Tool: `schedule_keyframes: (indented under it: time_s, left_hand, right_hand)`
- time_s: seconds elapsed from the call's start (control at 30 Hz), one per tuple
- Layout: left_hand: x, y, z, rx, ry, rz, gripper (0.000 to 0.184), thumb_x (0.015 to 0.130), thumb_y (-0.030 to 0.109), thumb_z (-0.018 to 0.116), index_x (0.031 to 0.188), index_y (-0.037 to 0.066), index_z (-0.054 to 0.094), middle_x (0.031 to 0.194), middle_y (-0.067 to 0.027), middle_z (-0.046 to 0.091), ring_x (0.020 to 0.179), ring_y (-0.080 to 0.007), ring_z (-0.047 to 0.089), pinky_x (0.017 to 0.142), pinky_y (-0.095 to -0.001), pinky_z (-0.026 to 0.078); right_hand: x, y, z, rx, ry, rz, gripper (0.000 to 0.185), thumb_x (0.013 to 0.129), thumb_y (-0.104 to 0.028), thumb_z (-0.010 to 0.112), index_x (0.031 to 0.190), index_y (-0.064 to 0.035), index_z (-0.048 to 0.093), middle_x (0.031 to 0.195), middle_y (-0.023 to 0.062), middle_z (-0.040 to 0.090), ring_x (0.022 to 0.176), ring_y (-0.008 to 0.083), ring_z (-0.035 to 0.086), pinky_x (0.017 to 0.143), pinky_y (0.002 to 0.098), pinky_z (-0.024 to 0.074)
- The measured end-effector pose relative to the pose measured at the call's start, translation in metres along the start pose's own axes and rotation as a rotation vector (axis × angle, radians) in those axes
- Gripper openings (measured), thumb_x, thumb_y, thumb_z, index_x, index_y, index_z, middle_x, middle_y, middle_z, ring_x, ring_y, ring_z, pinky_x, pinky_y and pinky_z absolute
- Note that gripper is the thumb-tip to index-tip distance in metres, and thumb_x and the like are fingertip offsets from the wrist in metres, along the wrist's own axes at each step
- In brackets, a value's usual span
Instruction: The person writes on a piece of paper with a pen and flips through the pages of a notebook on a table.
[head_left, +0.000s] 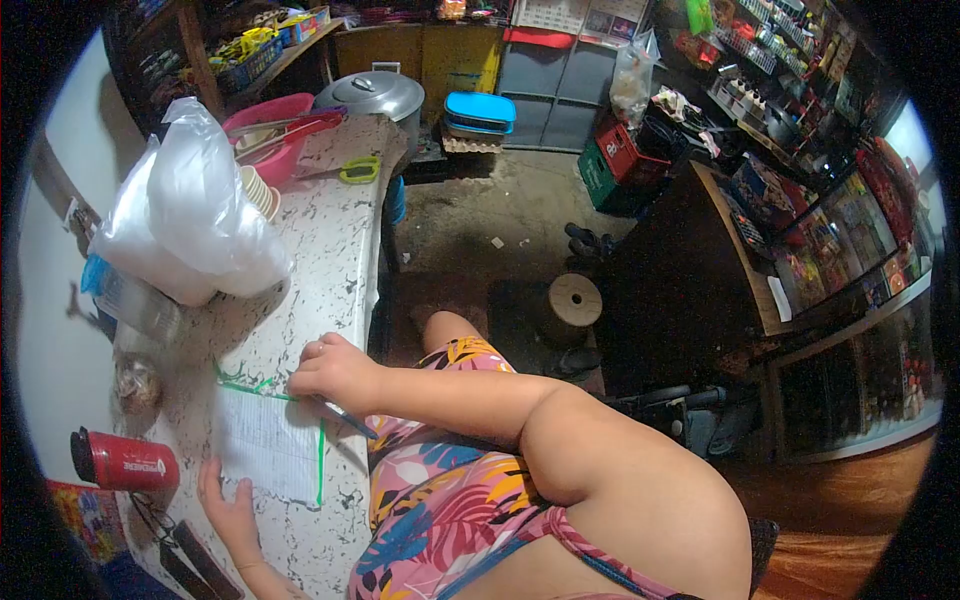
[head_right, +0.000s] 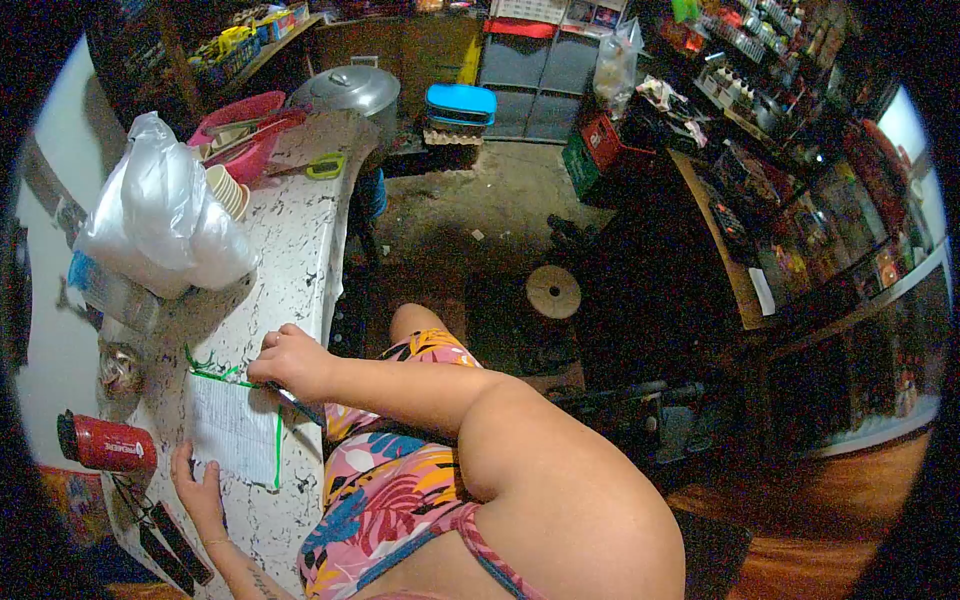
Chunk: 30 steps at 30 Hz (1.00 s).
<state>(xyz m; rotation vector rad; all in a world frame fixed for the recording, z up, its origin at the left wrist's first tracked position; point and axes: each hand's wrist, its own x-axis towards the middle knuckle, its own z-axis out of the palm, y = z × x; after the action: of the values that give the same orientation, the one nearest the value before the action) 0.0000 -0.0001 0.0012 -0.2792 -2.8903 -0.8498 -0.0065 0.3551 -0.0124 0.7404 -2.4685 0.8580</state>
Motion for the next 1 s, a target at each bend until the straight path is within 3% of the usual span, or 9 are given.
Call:
schedule_keyframes:
  time_s: [1.0]
  left_hand:
    - [-0.0004,0.0029,0.0002,0.014,0.005,-0.001,0.066,0.076,-0.006,0.07,0.138,0.001,0.052,0.144,-0.016,0.051,0.134,-0.0322,0.046,0.115,-0.0407,0.034]
  right_hand:
    - [-0.0013,-0.0005,-0.0007,-0.015,-0.012,-0.001,0.017,0.078,-0.019,0.064,0.095,-0.0198,0.065,0.089,-0.0034,0.067,0.099,0.0228,0.06,0.087,0.0395,0.0401]
